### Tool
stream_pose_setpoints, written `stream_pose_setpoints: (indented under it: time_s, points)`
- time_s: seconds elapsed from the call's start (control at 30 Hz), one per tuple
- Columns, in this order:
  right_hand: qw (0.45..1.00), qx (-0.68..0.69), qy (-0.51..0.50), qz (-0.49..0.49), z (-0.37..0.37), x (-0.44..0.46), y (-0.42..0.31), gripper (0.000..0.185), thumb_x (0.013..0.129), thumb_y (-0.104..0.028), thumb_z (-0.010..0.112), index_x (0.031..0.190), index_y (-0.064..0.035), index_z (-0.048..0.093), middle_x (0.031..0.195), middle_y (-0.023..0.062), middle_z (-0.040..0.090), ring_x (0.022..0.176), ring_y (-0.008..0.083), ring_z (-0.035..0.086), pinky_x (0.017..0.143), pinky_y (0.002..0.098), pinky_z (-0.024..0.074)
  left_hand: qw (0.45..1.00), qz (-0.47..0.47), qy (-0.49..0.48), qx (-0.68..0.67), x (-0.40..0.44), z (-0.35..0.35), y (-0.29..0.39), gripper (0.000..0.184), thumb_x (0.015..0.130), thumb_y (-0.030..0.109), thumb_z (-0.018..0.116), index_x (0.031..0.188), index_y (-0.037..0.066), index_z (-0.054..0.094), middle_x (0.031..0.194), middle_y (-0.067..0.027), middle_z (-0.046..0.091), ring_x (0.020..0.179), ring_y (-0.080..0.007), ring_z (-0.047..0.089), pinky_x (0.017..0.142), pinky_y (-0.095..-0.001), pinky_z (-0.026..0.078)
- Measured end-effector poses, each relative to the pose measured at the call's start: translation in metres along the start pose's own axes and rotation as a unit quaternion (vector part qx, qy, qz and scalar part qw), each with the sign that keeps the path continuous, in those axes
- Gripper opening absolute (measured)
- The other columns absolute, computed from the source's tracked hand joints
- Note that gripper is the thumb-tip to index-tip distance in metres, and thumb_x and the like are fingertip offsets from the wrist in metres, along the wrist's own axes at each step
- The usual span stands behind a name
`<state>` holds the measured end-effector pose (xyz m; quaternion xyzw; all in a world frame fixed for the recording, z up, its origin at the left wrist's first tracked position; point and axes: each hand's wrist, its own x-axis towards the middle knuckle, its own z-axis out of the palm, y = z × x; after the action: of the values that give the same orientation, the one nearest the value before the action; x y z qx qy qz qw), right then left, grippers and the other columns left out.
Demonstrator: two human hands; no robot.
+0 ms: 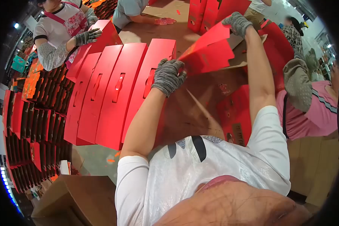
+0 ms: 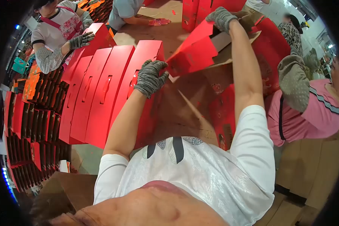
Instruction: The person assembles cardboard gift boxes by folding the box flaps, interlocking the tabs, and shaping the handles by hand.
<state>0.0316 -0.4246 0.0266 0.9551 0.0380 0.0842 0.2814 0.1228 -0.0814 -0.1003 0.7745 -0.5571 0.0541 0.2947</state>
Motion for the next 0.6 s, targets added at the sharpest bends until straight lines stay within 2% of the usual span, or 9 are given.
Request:
stream_pose_setpoints:
  time_s: [0.1,0.13,0.2,0.27,0.3,0.33,0.37,0.4,0.6]
  points:
    - [0.954,0.256,-0.109,0.111,-0.034,-0.02,-0.024,0.026,0.07,-0.009,0.062,0.095,-0.0137,0.067,0.08,0.0085,0.068,0.064,0.0242,0.063,0.055,0.0355,0.0508,0.999,-0.007,0.023,-0.027,0.001,0.005,-0.003,0.023,0.078,0.02,0.063,0.098,0.009,0.064,0.092,-0.0072,0.066,0.092,-0.0255,0.061,0.098,-0.0419,0.036]
    - [0.975,-0.053,-0.205,-0.06,-0.066,-0.013,-0.051,0.027,0.07,-0.011,0.061,0.096,-0.0168,0.065,0.081,0.0088,0.067,0.067,0.0253,0.064,0.056,0.0372,0.0507,0.999,0.004,0.046,-0.016,0.001,0.006,-0.003,0.021,0.078,0.02,0.062,0.096,0.009,0.064,0.089,-0.0063,0.066,0.09,-0.0252,0.061,0.097,-0.0409,0.037]
    - [0.993,0.055,-0.1,0.033,-0.039,-0.04,-0.088,0.022,0.068,-0.015,0.065,0.089,-0.0138,0.062,0.079,0.01,0.065,0.075,0.0293,0.063,0.058,0.0388,0.0499,0.999,0.006,0.035,-0.015,0.005,0.007,-0.004,0.021,0.078,0.019,0.061,0.096,0.01,0.064,0.09,-0.0066,0.066,0.09,-0.0252,0.061,0.097,-0.0404,0.037]
    - [0.717,0.551,-0.132,0.406,-0.097,-0.055,-0.146,0.021,0.069,-0.016,0.067,0.089,-0.0095,0.062,0.081,0.0111,0.064,0.074,0.0262,0.062,0.057,0.0384,0.0488,0.999,0.01,0.029,-0.009,0.007,0.008,-0.006,0.02,0.078,0.019,0.06,0.095,0.011,0.065,0.092,-0.0077,0.066,0.089,-0.0252,0.061,0.094,-0.0389,0.039]
    - [0.914,0.385,0.038,0.12,-0.101,-0.066,-0.154,0.018,0.073,-0.017,0.066,0.087,-0.0065,0.061,0.077,0.0107,0.062,0.068,0.0234,0.06,0.055,0.0362,0.0477,0.999,0.021,0.024,-0.014,0.006,0.009,-0.007,0.02,0.078,0.019,0.06,0.095,0.011,0.065,0.092,-0.0077,0.066,0.089,-0.0252,0.061,0.094,-0.0389,0.039]
    - [0.952,0.145,0.193,-0.189,-0.107,-0.077,-0.161,0.017,0.076,-0.017,0.065,0.085,-0.0035,0.06,0.072,0.0103,0.061,0.061,0.0205,0.059,0.052,0.0339,0.0465,1.0,0.015,0.024,-0.012,0.007,0.009,-0.008,0.021,0.078,0.021,0.058,0.096,0.011,0.065,0.091,-0.0084,0.066,0.09,-0.025,0.061,0.096,-0.039,0.037]
    - [0.916,0.393,-0.021,0.083,-0.114,-0.091,-0.174,0.017,0.08,-0.018,0.062,0.084,-0.0018,0.06,0.069,0.0095,0.059,0.058,0.0183,0.057,0.05,0.031,0.0454,1.0,0.008,0.027,-0.01,0.009,0.01,-0.009,0.023,0.079,0.023,0.057,0.096,0.01,0.066,0.091,-0.009,0.066,0.092,-0.0248,0.061,0.098,-0.0391,0.035]
    - [0.709,0.574,-0.226,0.342,-0.167,-0.089,-0.205,0.019,0.083,-0.019,0.059,0.084,-0.0001,0.06,0.066,0.0087,0.058,0.054,0.016,0.056,0.049,0.0282,0.0442,1.0,-0.002,-0.002,0.004,0.011,0.007,-0.007,0.024,0.078,0.023,0.057,0.097,0.011,0.066,0.093,-0.0095,0.067,0.093,-0.0249,0.061,0.098,-0.0397,0.035]
    - [0.644,0.717,-0.12,0.239,-0.237,-0.127,-0.245,0.02,0.09,-0.019,0.052,0.09,-0.0008,0.061,0.067,0.0072,0.06,0.059,0.0124,0.058,0.053,0.0261,0.0486,0.988,0.004,-0.146,0.053,0.007,0.005,0.0,0.032,0.084,0.033,0.05,0.104,0.013,0.065,0.106,-0.0088,0.065,0.103,-0.0234,0.06,0.104,-0.0485,0.026]
